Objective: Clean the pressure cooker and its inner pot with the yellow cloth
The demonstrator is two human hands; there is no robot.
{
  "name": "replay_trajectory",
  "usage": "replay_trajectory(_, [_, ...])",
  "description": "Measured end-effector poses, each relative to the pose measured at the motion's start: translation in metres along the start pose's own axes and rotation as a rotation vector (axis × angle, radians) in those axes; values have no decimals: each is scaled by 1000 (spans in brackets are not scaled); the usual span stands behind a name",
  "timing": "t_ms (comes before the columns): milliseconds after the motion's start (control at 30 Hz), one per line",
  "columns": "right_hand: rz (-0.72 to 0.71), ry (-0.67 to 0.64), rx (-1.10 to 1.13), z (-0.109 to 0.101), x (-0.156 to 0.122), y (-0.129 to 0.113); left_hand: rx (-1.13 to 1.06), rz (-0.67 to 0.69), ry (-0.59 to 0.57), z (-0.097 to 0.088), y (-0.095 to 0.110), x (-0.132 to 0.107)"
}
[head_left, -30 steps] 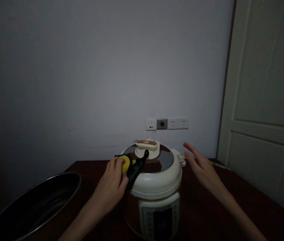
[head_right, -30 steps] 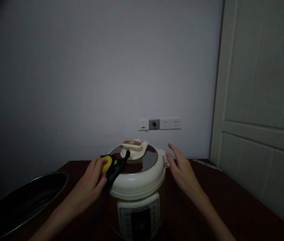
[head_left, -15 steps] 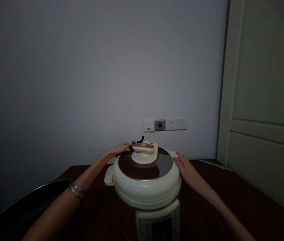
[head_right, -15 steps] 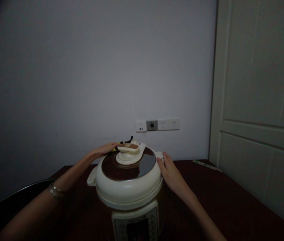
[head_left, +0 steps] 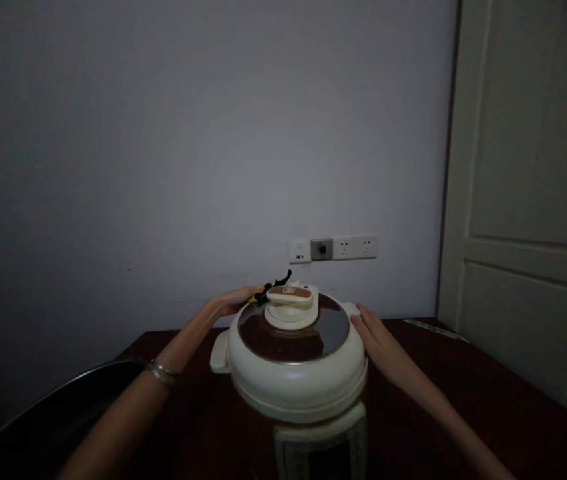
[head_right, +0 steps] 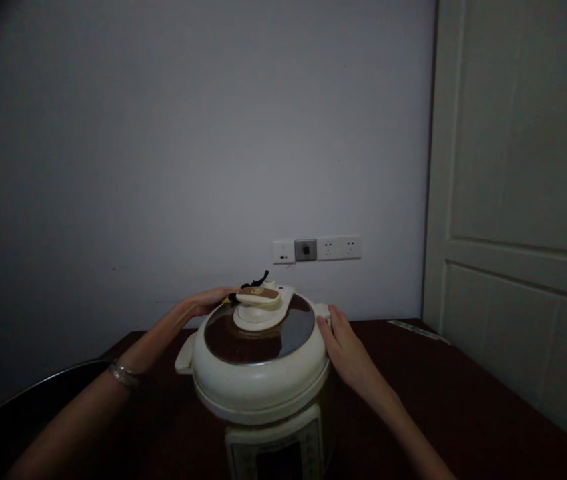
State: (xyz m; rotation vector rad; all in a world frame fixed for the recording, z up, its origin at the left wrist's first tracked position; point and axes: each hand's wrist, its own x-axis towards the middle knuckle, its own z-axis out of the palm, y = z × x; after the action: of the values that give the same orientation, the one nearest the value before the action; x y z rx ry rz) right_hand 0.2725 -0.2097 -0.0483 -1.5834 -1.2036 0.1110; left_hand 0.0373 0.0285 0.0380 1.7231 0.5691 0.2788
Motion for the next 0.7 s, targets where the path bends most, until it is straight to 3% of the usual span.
replay_trajectory(133, [-24,2,4,0,1,1,44,-8,135,8,-4,-44])
replay_trajectory(233, [-16,20,-2,0,1,2,99,76,225,23,-8,-75])
replay_trajectory(400, [-50,46,-16,-1,2,6,253,213,413,39,-19,-94])
replay_trajectory(533, [-87,47,-22,0,2,7,442,238,515,48,-18,-106])
replay_trajectory(700, [-56,46,-28,1,0,5,618,222,595,81,-17,-152])
